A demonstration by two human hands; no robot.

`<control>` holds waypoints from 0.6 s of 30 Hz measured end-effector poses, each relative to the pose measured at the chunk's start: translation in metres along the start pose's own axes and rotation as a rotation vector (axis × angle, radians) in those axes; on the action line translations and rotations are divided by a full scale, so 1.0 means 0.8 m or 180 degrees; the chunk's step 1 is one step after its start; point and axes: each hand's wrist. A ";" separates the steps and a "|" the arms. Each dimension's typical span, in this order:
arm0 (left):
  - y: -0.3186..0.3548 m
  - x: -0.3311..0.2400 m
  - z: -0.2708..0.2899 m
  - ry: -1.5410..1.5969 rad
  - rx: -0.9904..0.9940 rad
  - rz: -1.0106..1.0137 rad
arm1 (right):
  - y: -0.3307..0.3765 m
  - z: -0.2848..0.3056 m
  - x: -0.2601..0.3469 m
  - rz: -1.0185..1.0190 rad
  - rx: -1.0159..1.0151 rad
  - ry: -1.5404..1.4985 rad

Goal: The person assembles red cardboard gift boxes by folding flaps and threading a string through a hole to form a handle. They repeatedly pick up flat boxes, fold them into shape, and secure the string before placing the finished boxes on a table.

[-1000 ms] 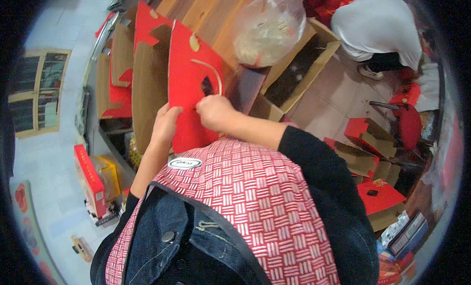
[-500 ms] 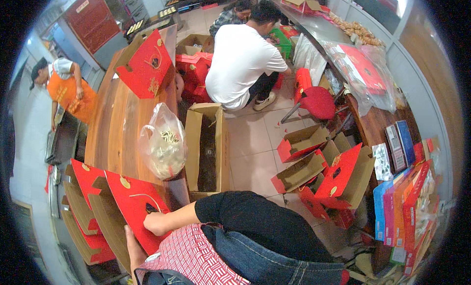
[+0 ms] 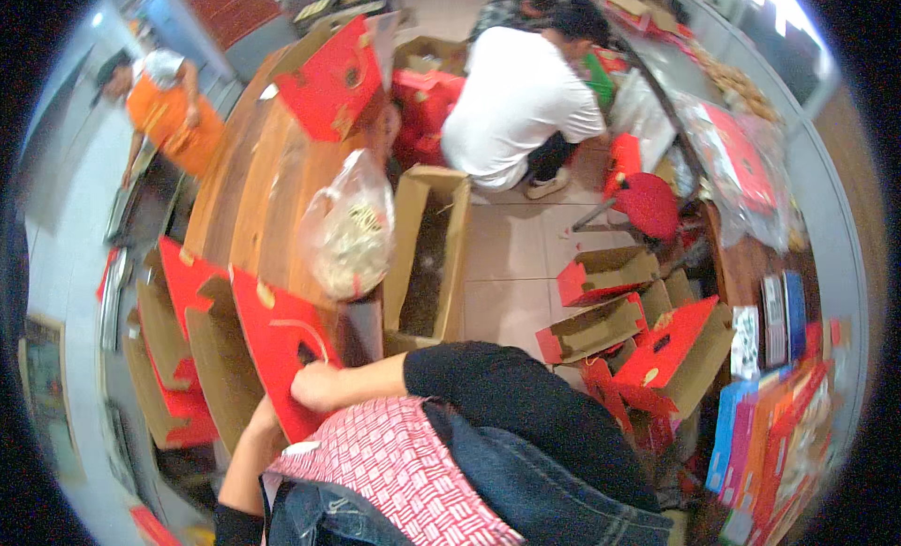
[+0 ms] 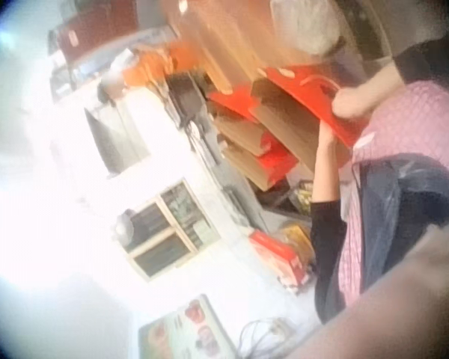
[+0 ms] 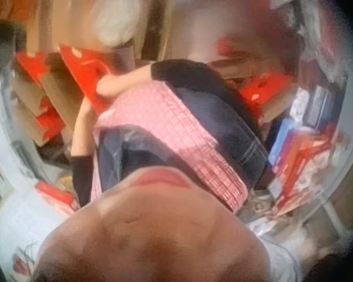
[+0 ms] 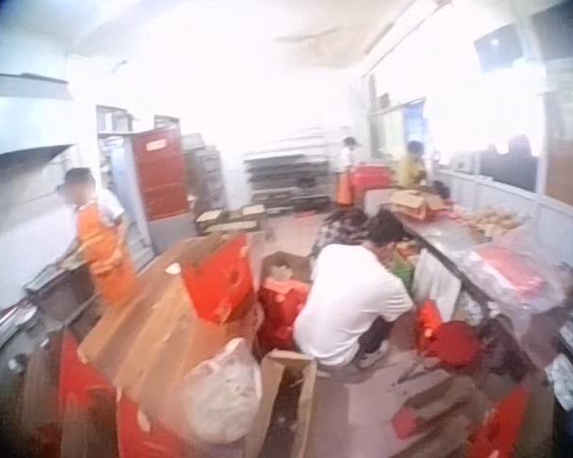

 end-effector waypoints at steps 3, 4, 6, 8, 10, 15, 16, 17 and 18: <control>-0.010 0.034 0.027 -0.0064 -0.0355 0.0013 | 0.003 0.008 -0.002 0.0050 0.0215 0.0289; -0.008 0.028 0.032 -0.0571 -0.0861 -0.0192 | 0.000 0.005 -0.009 -0.0015 0.0293 0.0224; -0.006 0.024 0.038 -0.0479 -0.1208 0.0029 | 0.011 -0.009 -0.035 0.0465 0.0149 0.0604; -0.011 0.025 0.044 -0.0819 -0.1539 0.0109 | 0.014 -0.037 -0.065 0.1014 -0.0272 0.0841; -0.008 0.004 0.026 -0.1410 -0.1909 -0.0362 | 0.014 -0.062 -0.079 0.0956 -0.0387 0.0724; 0.048 -0.044 -0.039 -0.2939 -0.2148 -0.0742 | -0.014 -0.086 -0.084 0.0542 0.0211 0.0541; 0.047 -0.040 -0.035 -0.2977 -0.2131 -0.0774 | -0.008 -0.074 -0.082 0.0564 0.0340 0.0384; 0.044 -0.035 -0.020 -0.3035 -0.2110 -0.0807 | -0.006 -0.062 -0.082 0.0584 0.0448 0.0216; 0.041 -0.033 -0.013 -0.3098 -0.2082 -0.0844 | -0.004 -0.052 -0.085 0.0599 0.0549 0.0046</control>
Point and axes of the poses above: each hand's wrist, its own y-axis away from the middle knuckle, its own z-axis out of the back of the hand, x = y × z, and after that the axes turned 3 degrees about -y, right-handed
